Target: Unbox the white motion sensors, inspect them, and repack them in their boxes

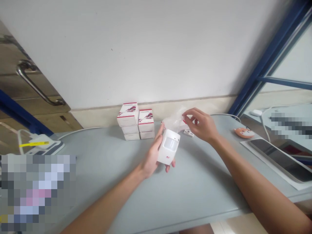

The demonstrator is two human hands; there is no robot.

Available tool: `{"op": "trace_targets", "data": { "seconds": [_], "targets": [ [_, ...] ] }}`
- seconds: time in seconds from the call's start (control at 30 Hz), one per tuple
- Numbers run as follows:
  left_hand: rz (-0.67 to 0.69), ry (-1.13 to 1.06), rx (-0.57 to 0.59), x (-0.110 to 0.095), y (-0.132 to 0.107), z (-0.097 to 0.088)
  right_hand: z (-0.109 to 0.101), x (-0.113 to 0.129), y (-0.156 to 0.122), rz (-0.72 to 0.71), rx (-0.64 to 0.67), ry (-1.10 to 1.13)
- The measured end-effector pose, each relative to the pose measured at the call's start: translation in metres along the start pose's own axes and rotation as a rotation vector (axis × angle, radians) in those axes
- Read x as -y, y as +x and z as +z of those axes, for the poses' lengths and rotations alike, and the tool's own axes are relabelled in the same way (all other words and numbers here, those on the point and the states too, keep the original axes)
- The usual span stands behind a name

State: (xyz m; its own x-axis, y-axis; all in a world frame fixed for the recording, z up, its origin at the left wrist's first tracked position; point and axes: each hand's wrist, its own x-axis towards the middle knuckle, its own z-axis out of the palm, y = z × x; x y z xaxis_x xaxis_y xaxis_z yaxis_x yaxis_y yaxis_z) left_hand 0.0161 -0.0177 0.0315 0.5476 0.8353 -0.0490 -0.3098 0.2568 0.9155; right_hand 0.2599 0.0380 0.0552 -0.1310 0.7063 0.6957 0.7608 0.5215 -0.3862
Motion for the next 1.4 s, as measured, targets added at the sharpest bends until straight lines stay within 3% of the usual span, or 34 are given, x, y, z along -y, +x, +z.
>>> {"op": "trace_targets", "data": {
  "seconds": [0.4, 0.63, 0.87, 1.17, 1.4],
  "targets": [
    [0.055, -0.055, 0.070, 0.004, 0.002, -0.001, -0.004, -0.012, 0.001, -0.052, -0.043, -0.024],
    [-0.003, -0.179, 0.074, -0.001, 0.005, -0.007, -0.003, -0.010, 0.000, -0.083, -0.049, -0.025],
    [0.003, -0.080, 0.096, -0.005, 0.000, -0.002, -0.003, -0.015, 0.001, -0.044, -0.017, -0.016],
    [0.002, -0.021, 0.020, -0.005, 0.000, -0.001, -0.002, -0.015, 0.000, -0.064, -0.068, -0.014],
    [0.014, -0.025, -0.050, -0.002, 0.002, -0.001, 0.004, -0.014, -0.002, -0.078, -0.010, 0.008]
  ]
}}
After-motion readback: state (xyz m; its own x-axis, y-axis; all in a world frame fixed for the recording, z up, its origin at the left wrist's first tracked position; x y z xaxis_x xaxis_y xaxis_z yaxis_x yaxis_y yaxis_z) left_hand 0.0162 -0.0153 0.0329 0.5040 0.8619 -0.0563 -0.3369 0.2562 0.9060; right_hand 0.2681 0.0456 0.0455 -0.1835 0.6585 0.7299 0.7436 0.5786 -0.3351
